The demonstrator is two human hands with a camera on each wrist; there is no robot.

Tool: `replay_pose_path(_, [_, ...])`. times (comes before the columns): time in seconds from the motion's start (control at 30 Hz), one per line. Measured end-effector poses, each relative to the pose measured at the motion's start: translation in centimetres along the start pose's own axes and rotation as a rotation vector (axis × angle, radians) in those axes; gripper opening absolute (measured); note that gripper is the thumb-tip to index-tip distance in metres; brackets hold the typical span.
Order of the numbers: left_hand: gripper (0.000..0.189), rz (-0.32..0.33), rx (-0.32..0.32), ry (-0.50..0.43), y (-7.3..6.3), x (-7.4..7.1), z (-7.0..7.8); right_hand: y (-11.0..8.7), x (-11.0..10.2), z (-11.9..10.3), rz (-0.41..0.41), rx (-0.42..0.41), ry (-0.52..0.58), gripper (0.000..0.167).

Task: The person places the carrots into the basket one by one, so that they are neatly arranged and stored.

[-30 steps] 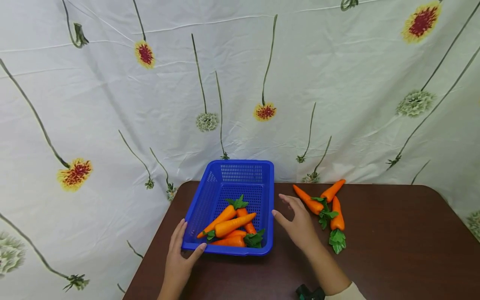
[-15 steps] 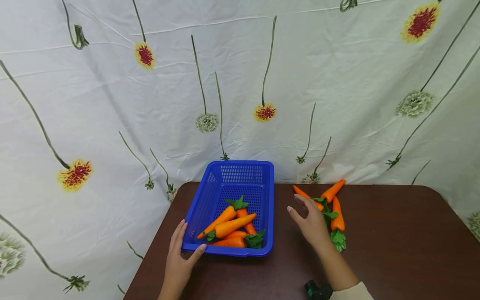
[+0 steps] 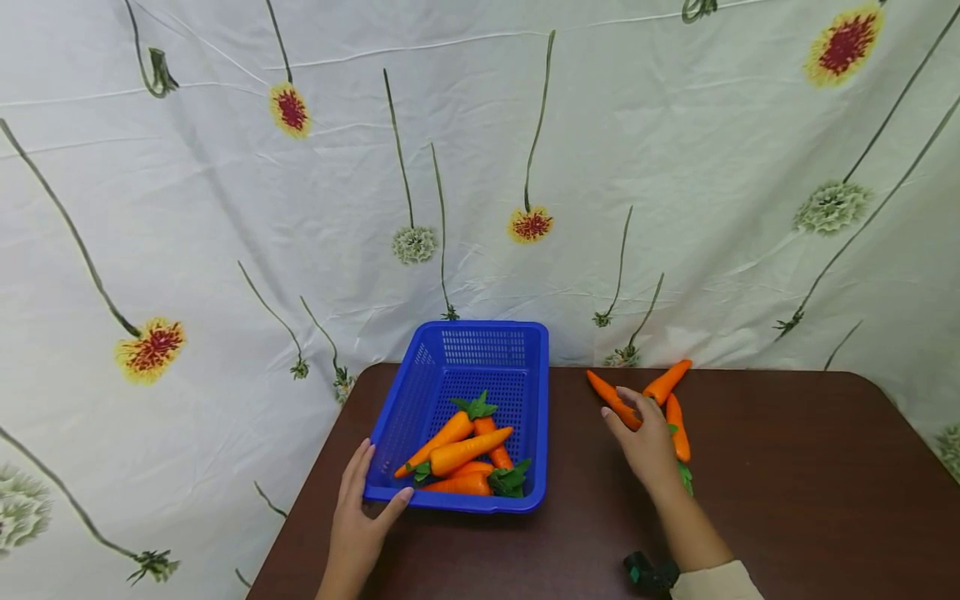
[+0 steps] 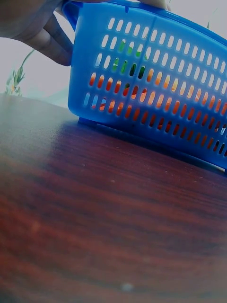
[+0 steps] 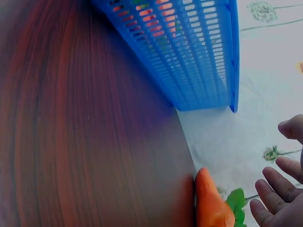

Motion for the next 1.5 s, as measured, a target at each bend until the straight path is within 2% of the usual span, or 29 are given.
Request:
replay_pose_path(0.13, [0.087, 0.009, 0.022, -0.01, -0.1, -0.1, 0.1, 0.2, -0.6, 0.4, 0.007, 0.008, -0.01, 0.054])
replay_pose_path(0.5, [0.087, 0.006, 0.016, -0.003, -0.1, -0.2, 0.2, 0.7, -1.3, 1.3, -0.005, 0.076, -0.038, 0.052])
replay_pose_path(0.97, [0.087, 0.002, 0.012, -0.01, -0.1, -0.2, 0.3, 1.0, -1.4, 2.7, -0.033, 0.098, -0.153, 0.054])
replay_pose_path(1.5, [0.088, -0.011, 0.001, 0.007, -0.1, -0.2, 0.4, 1.7, -0.7, 3.0, -0.054, 0.087, -0.31, 0.051])
Point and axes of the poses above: each hand's wrist, its own y-axis towards the middle knuckle, its own x-axis out of the palm, z = x × y, the point moved 4 cm from there along y, towards the middle knuckle, and after that the axes turned 1 degree about z, right-handed, at the moved point
